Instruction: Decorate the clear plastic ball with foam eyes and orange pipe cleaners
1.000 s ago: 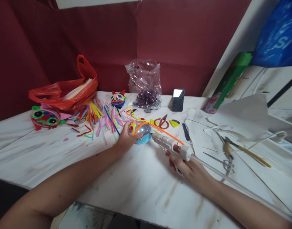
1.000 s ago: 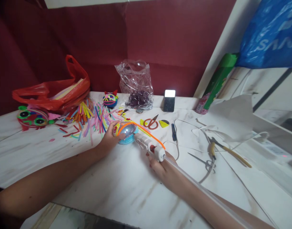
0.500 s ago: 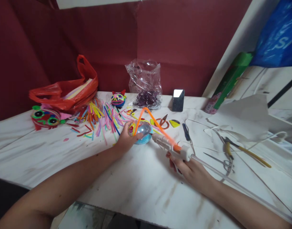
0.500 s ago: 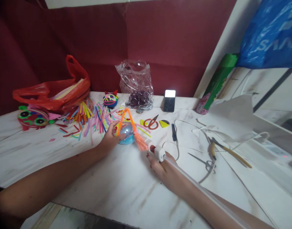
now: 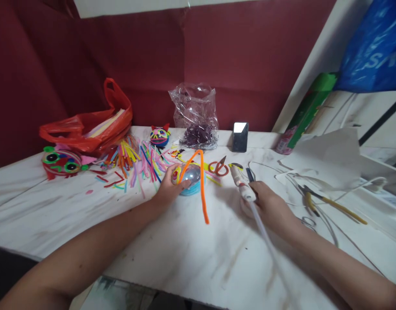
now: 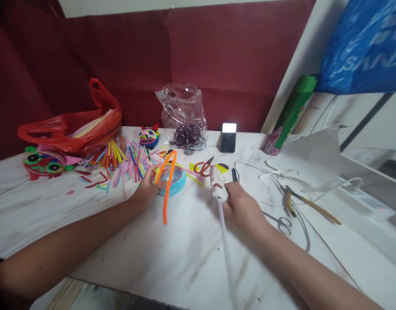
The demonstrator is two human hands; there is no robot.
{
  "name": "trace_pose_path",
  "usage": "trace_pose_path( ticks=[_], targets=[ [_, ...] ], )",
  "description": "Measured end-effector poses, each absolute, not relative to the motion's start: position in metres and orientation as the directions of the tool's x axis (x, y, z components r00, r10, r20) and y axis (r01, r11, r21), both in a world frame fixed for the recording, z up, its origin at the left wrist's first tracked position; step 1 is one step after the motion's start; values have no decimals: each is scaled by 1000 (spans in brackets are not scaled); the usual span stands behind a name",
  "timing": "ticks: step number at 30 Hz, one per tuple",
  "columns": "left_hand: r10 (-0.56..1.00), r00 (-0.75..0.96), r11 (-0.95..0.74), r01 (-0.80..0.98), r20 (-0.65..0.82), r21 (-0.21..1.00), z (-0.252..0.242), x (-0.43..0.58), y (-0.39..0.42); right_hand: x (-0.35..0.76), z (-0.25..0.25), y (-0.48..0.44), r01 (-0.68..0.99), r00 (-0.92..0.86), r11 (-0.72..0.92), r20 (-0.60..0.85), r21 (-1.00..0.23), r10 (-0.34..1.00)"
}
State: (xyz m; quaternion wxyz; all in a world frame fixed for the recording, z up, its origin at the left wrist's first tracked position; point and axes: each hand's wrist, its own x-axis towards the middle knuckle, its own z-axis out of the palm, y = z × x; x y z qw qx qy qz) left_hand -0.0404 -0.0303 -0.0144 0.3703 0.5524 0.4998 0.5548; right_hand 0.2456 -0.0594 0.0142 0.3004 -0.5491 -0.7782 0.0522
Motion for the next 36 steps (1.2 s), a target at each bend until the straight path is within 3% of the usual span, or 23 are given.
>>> trace_pose_path(
  ticks=[4,7,9,12,15,18,26,36],
  targets=[
    [957,-83,-264,149,278,953,-12,-43,-34,262,11,-37,967,-188,218,202,-135,961],
    [947,-82,-292,185,311,938,-9,-44,-38,271,9,-29,963,-229,244,127,-118,965],
    [936,-102,-309,218,336,926,-7,-43,-40,272,15,-32,934,-266,304,203,-188,942],
    [922,-120,-328,263,368,907,-8,-39,-41,260,31,-46,803,-176,353,374,-481,911],
    [897,-113,-366,350,427,862,-11,-36,-41,233,45,-64,462,-184,355,304,-812,935],
    [867,-57,-429,418,494,801,-13,-36,-42,201,47,-73,204,-281,258,196,-944,939],
    [864,21,-474,373,503,798,-14,-43,-43,167,26,-53,-224,-236,-25,29,-974,971],
    [866,129,-499,232,482,835,-2,-37,-49,164,11,-46,-283,-267,-75,4,-956,964]
  ],
)
